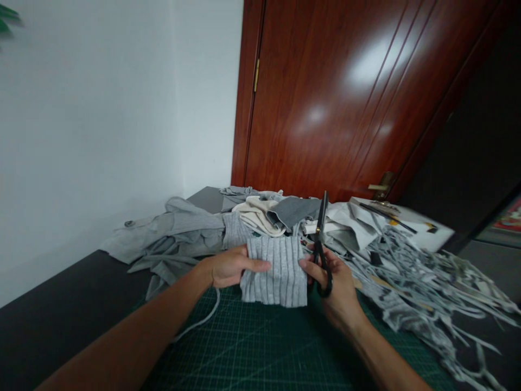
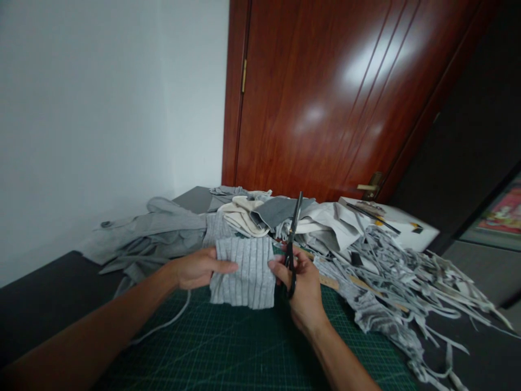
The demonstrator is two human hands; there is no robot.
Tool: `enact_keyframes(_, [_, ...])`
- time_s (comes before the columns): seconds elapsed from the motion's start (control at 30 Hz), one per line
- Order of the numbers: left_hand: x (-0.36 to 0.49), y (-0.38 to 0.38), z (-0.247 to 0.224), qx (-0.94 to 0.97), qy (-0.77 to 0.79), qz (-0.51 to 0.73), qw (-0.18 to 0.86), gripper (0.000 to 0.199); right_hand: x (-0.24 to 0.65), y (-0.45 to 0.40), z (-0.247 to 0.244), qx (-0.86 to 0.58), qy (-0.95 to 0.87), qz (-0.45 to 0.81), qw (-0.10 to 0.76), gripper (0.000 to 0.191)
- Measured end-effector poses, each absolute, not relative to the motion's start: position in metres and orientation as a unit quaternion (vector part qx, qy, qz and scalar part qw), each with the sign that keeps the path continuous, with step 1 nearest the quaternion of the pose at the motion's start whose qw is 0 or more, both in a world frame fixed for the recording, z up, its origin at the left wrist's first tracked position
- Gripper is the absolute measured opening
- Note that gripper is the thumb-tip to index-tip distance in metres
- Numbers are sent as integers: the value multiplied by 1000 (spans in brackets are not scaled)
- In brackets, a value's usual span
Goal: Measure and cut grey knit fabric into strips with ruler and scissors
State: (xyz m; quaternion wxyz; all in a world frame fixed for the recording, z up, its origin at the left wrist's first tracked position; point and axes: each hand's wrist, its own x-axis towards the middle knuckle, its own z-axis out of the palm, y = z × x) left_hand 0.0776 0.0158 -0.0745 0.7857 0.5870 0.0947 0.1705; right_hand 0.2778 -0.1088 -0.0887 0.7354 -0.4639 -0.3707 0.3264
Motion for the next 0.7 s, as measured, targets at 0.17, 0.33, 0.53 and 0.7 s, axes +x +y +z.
enact_keyframes(0.17, [75, 38, -80, 579, 135, 253, 763, 32, 291, -108, -83, -465, -351, 290, 760, 63])
enact_keyframes(0.33, [65, 53, -76, 591, 188, 267, 738, 30, 302, -106, -83, -477, -341, 265, 765, 62])
enact_keyframes(0.53, [91, 11, -71, 629, 206, 268, 700, 44, 297, -109, -81, -504, -365, 278, 732, 62])
enact_keyframes(0.7, [129, -42, -76, 656, 178, 253, 689, 70, 280, -113, -81, -486, -419, 331, 691, 59])
